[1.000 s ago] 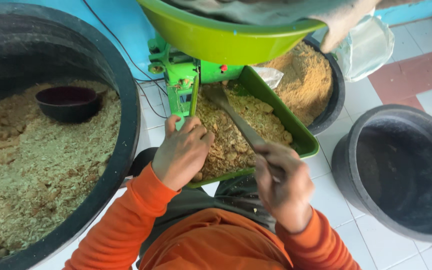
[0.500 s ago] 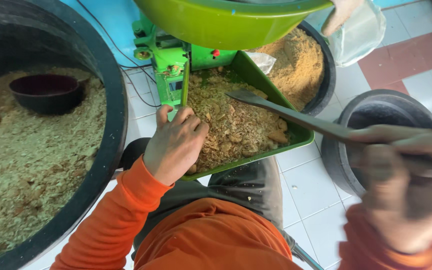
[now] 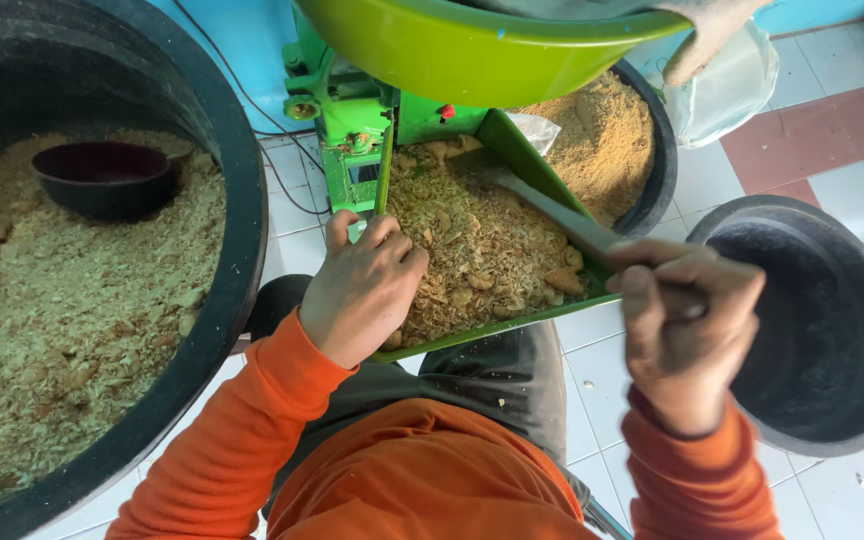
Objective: The person feeds whole nuts into a green grinding machine and uses a wooden paddle to sweep the ground meal from the collection tray into a large basin, occasionally scooping the ground powder into a bowl and returning unground pieces to the machine.
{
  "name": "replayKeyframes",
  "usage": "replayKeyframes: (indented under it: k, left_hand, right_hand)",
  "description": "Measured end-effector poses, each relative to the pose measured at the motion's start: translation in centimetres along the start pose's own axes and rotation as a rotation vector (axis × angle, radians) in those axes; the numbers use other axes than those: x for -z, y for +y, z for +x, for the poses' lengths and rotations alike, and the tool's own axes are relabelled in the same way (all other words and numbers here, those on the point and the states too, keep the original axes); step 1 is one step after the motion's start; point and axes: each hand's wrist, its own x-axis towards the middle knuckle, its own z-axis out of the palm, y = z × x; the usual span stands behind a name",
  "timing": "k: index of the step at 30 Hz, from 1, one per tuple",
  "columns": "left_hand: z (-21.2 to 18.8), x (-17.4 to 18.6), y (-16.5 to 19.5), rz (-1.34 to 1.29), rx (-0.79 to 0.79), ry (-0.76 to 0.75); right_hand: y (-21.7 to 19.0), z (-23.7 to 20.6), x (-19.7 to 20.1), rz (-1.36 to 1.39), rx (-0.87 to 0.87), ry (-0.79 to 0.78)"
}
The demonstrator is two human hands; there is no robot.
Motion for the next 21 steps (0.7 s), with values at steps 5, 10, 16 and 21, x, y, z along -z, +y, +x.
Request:
replayKeyframes:
  k: [5, 10, 16, 21]
  left_hand:
    - [0.0, 0.1, 0.0, -0.026, 0.018, -0.039]
    - [0.1, 0.1, 0.1, -0.014, 0.01, -0.021]
    - [0.1, 0.1, 0.1, -0.025, 0.03, -0.073]
    - [0.2, 0.2, 0.2, -0.001, 0.002, -0.008]
  right_hand:
    - [0.8, -1.1, -1.7, 0.276, 0.008, 0.108]
    - [0.8, -0.2, -2.5, 0.212, 0.054, 0.047]
    - [-0.7, 0.2, -2.2, 0.103, 0.042, 0.132]
    - [-0.1, 0.5, -3.8, 0.199, 0.121, -0.035]
